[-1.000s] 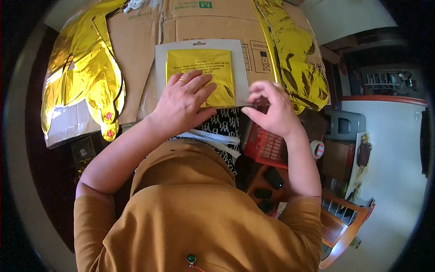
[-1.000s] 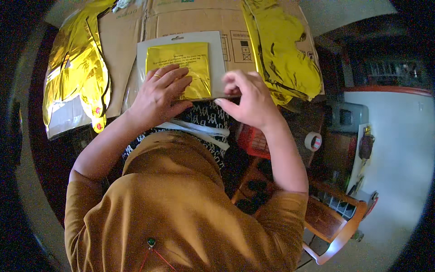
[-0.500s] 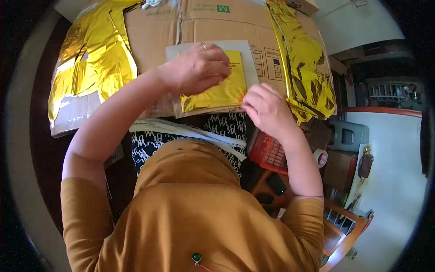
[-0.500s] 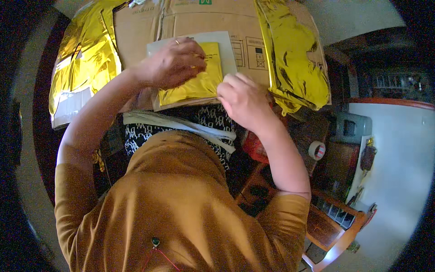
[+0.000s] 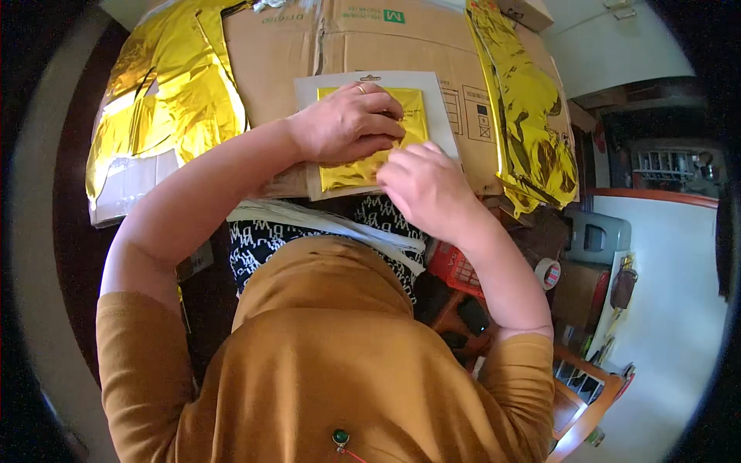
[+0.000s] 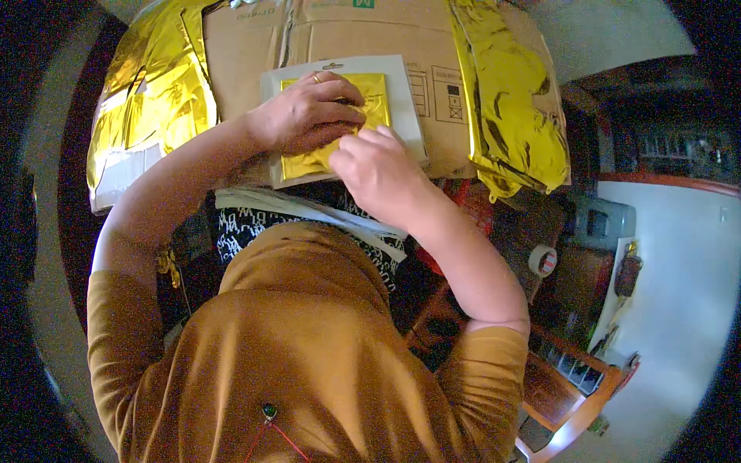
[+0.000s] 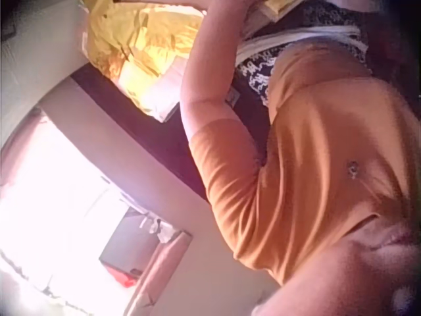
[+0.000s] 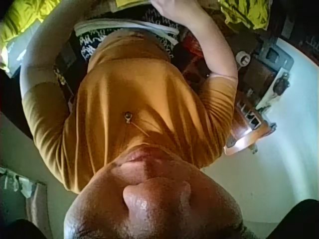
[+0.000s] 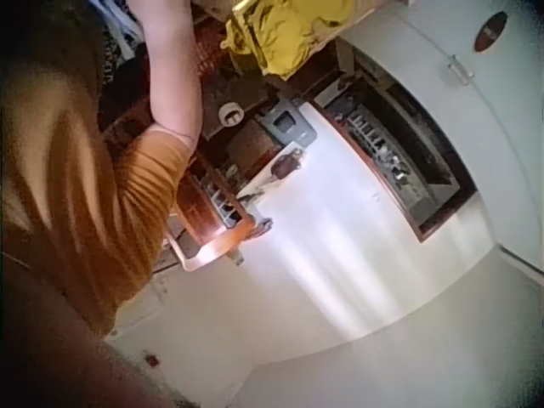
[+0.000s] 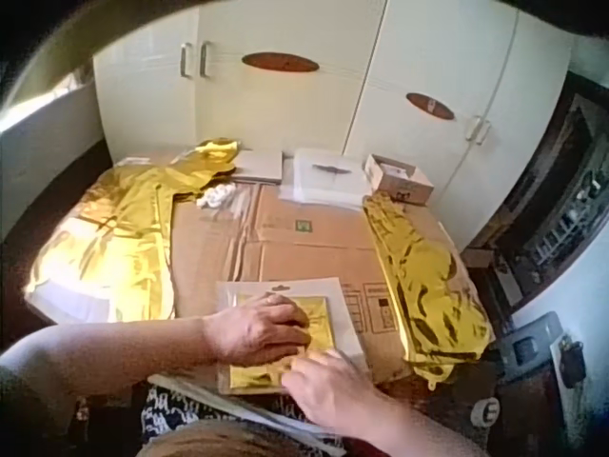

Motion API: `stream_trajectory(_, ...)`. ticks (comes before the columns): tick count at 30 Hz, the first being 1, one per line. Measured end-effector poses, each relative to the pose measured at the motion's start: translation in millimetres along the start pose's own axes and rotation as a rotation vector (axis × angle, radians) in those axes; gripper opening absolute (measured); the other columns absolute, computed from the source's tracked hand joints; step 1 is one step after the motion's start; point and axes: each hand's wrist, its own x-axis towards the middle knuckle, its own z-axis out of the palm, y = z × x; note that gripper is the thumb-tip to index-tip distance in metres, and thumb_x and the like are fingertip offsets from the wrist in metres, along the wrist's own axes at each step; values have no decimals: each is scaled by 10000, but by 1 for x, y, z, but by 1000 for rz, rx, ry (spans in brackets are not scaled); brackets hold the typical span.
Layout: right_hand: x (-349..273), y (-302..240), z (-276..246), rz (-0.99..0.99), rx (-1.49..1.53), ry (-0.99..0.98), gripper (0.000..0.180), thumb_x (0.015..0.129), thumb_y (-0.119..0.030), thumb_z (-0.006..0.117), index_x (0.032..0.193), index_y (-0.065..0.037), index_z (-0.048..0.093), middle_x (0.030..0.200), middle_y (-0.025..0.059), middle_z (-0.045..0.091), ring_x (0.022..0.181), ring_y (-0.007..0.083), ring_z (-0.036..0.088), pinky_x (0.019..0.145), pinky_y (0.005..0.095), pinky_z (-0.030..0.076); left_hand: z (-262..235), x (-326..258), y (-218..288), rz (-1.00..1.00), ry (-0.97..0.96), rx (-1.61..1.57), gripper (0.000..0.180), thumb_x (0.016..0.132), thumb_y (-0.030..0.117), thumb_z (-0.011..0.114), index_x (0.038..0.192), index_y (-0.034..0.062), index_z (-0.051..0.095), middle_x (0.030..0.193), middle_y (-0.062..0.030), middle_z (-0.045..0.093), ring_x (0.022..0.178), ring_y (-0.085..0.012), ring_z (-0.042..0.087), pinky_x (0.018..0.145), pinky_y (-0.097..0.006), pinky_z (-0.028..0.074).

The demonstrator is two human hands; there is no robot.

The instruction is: Folding gold foil balloons and inserting them into cardboard packaging cards.

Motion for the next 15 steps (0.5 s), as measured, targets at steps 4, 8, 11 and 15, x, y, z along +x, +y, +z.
stream_trajectory(4, -29, -10, 4, -203, -137, 77, 95, 783, -181, 595, 804, -88, 593, 808, 38, 537, 803, 219, 553, 789, 364, 468, 0, 0, -1, -10, 7, -20, 221, 865, 176, 722, 1056, 66, 713, 1149, -121, 635, 1113, -323, 588, 969, -457, 461)
stream_trajectory(8, -38, -9, 13, -156, -159, 153, 199, 819, -156, 608, 969, -34, 656, 939, 87, 618, 911, 238, 593, 882, 397, 488, -3, 4, -8, 42, -5, -6, 221, 859, 188, 724, 1043, 66, 711, 1140, -113, 638, 1109, -315, 592, 976, -446, 461)
stream_trajectory(11, -44, -7, 20, -78, -129, 234, 274, 834, -131, 663, 1075, -2, 671, 1075, 129, 670, 1031, 275, 626, 963, 432, 494, -8, 11, -14, 149, 26, 118, 197, 835, 199, 729, 986, 74, 703, 1131, -94, 640, 1104, -290, 597, 987, -441, 460)
stream_trajectory(15, -50, -26, 24, 39, -91, 252, 323, 818, -129, 731, 1104, 10, 675, 1135, 158, 691, 1105, 321, 644, 1011, 459, 491, -22, 7, 20, 112, 57, 214, 310, 784, 256, 781, 998, 64, 665, 1104, -126, 631, 1066, -324, 618, 936, -489, 478)
